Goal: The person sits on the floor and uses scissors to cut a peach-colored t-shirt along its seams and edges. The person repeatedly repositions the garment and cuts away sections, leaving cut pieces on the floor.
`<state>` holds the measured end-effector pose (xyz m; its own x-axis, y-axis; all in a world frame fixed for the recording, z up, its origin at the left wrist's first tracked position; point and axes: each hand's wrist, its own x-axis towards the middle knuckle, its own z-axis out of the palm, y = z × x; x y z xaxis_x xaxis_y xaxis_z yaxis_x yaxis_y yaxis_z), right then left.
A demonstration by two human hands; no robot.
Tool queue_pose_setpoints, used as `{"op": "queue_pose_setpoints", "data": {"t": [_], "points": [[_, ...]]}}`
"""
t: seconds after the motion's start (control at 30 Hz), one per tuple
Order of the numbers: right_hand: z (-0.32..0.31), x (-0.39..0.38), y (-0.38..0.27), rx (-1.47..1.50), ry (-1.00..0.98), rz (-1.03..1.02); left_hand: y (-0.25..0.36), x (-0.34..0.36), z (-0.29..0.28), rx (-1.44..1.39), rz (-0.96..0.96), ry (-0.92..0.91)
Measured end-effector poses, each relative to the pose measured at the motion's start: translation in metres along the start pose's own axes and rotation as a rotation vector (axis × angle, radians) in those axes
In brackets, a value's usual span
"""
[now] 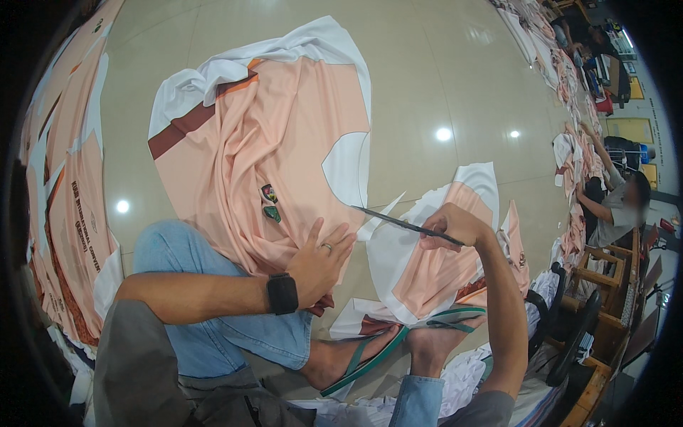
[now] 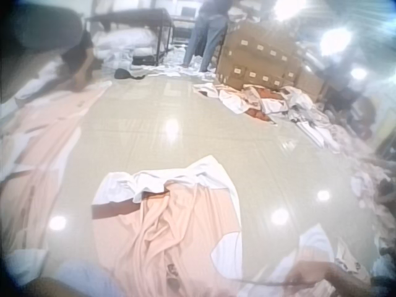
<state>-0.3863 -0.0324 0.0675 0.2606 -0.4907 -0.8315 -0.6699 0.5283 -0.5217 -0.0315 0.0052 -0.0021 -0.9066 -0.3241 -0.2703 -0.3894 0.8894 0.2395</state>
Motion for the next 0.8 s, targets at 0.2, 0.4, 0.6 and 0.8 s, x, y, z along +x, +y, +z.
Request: {"op": "queue_pose_setpoints", "data": {"t": [0.2,0.4,0.6,0.8], "points": [[0.003,0.003,0.001,0.051,-0.006,0.002,0.002,0.001,0.008,-0.033,-0.019,0.07],[0.006,0.01,-0.001,0.047,-0.007,-0.011,0.002,0.0,0.011,-0.068,-0.034,0.085],[0.018,0.008,0.016,0.065,0.001,-0.072,0.002,0.0,0.008,-0.115,-0.034,0.048],[0.023,0.009,0.009,0.142,0.007,-0.046,0.001,-0.001,0.007,-0.16,-0.033,0.038]]}}
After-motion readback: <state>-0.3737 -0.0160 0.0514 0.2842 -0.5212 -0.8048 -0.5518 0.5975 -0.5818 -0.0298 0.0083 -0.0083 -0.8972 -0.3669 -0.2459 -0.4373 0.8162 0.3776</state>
